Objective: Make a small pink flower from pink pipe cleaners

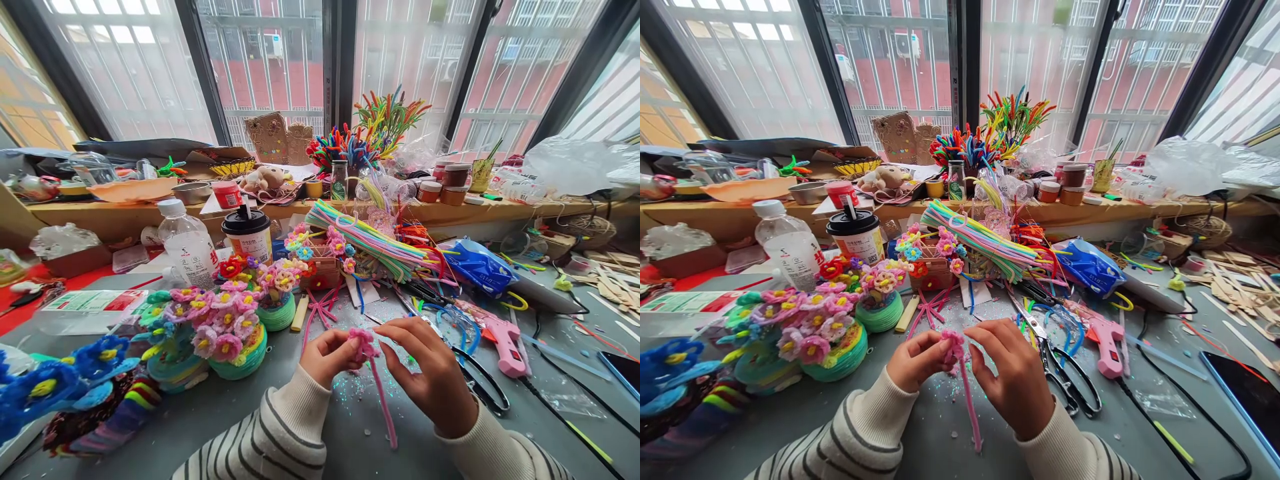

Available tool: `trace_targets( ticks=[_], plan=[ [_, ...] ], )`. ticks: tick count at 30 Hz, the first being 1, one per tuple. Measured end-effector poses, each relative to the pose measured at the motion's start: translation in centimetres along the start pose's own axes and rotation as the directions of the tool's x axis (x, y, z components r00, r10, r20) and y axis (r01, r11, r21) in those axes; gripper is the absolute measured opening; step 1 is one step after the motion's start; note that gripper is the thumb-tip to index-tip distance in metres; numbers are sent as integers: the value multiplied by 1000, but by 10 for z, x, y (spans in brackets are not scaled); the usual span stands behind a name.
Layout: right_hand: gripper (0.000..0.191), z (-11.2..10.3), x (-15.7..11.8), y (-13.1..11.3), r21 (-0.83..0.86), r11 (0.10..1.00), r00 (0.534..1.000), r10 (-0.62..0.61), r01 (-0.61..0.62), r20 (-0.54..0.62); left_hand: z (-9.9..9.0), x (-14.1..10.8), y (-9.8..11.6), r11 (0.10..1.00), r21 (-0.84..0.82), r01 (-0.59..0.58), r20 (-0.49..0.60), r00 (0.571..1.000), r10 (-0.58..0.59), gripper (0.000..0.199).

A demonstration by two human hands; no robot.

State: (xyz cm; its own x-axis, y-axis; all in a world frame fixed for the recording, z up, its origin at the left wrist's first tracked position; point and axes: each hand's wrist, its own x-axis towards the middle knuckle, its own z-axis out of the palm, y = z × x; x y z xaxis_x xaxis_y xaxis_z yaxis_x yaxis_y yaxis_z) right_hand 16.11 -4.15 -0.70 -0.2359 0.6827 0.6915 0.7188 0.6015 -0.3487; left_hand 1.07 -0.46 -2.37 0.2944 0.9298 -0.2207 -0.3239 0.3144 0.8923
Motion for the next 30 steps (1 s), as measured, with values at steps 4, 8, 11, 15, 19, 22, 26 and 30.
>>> trace_targets(
  ticks=[4,8,11,15,19,22,26,30],
  plan=[
    [22,-4,1,-1,-27,990,983,-137,141,119,-1,0,3,998,-37,43,-1,999,-43,29],
    [19,-3,2,-4,-76,975,971,-195,207,140,-2,0,2,998,-34,56,9,998,-56,30],
    [15,-1,3,-5,-79,969,970,-227,235,91,-2,1,1,999,-28,46,24,999,-46,31],
    [12,-1,2,-4,-59,969,968,-232,238,98,-1,1,-1,999,-7,35,28,999,-35,30],
    [13,-1,0,-1,-55,969,963,-233,242,133,-1,1,-1,999,31,23,14,1000,-23,31],
    [12,-1,1,-2,-81,965,963,-236,248,130,0,0,0,998,56,31,6,999,-31,31],
    [11,-1,3,-6,-138,952,961,-261,273,94,-1,0,1,995,96,41,-12,999,-40,32],
    [10,-1,4,-9,-164,948,962,-267,273,59,-2,1,-2,992,122,18,-12,1000,-17,33]
  ],
)
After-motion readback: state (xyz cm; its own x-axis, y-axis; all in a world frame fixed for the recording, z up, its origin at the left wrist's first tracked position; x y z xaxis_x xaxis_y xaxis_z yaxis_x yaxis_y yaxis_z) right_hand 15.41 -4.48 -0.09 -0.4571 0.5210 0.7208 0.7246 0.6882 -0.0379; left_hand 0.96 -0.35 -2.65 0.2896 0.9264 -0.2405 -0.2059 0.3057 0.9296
